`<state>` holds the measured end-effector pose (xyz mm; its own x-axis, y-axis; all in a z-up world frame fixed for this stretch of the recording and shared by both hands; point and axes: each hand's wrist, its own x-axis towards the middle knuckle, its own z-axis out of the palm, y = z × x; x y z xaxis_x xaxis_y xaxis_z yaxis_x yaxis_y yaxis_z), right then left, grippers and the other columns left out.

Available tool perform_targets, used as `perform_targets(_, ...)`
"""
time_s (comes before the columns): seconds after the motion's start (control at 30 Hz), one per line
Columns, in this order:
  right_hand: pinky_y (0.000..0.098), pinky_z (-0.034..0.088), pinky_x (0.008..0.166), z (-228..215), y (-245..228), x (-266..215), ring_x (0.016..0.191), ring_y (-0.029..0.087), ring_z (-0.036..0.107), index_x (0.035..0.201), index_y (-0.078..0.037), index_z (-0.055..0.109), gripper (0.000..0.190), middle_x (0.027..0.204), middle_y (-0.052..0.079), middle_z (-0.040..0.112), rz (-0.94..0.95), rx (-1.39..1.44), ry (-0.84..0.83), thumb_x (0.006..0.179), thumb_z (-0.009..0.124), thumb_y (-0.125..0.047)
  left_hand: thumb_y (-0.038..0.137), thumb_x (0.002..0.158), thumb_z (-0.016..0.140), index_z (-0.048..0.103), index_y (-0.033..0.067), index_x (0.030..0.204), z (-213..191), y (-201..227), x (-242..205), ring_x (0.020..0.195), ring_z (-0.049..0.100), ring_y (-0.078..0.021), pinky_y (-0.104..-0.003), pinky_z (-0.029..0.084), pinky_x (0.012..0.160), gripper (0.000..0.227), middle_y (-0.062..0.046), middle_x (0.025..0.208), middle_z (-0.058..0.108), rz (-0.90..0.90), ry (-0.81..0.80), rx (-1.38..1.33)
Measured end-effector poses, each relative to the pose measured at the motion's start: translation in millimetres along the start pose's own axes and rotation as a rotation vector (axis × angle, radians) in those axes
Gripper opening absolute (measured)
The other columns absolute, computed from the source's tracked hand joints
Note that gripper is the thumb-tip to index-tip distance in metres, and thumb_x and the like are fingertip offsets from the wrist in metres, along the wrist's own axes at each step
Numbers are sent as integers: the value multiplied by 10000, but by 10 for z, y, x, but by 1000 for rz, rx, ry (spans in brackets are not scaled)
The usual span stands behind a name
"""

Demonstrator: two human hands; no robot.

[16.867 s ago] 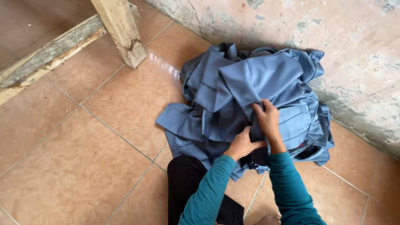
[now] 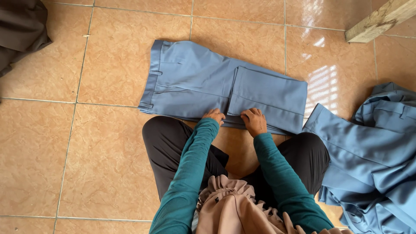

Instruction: The person is sitting on the floor and folding multiple pairs of blue pants from a pile into neat stacks.

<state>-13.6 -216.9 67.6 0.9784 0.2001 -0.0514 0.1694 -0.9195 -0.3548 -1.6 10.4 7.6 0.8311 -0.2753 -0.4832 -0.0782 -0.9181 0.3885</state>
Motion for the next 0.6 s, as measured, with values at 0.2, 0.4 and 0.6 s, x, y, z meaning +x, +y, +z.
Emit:
perform_targets(0.2, 392, 521, 870, -185, -97, -100, 1038, 215, 601, 1048, -259, 676, 86, 997, -16, 585, -40, 55, 97, 992, 672, -324, 301, 921, 606, 574, 254, 960, 129, 71, -104, 1037, 543, -183, -389, 449, 906, 69, 28, 1036, 510, 171, 348, 124)
perform_targets(0.4, 372, 528, 842, -80, -86, -182, 1014, 193, 603, 1035, -276, 681, 83, 974, -43, 590, -89, 50, 108, 980, 678, -338, 471, 912, 528, 553, 277, 952, -187, 290, -311, 1125, 588, -200, -405, 447, 976, 199, 22, 1100, 595, -14, 66, -13)
perform_targets(0.6, 357, 527, 820, 40, -47, -207, 979, 182, 587, 1036, -274, 668, 99, 952, -42, 575, -181, -16, 136, 985, 647, -356, 801, 889, 473, 498, 299, 1224, -84, 364, -106, 1116, 709, -302, -421, 566, 966, 604, -80, 1108, 746, -389, 191, -432)
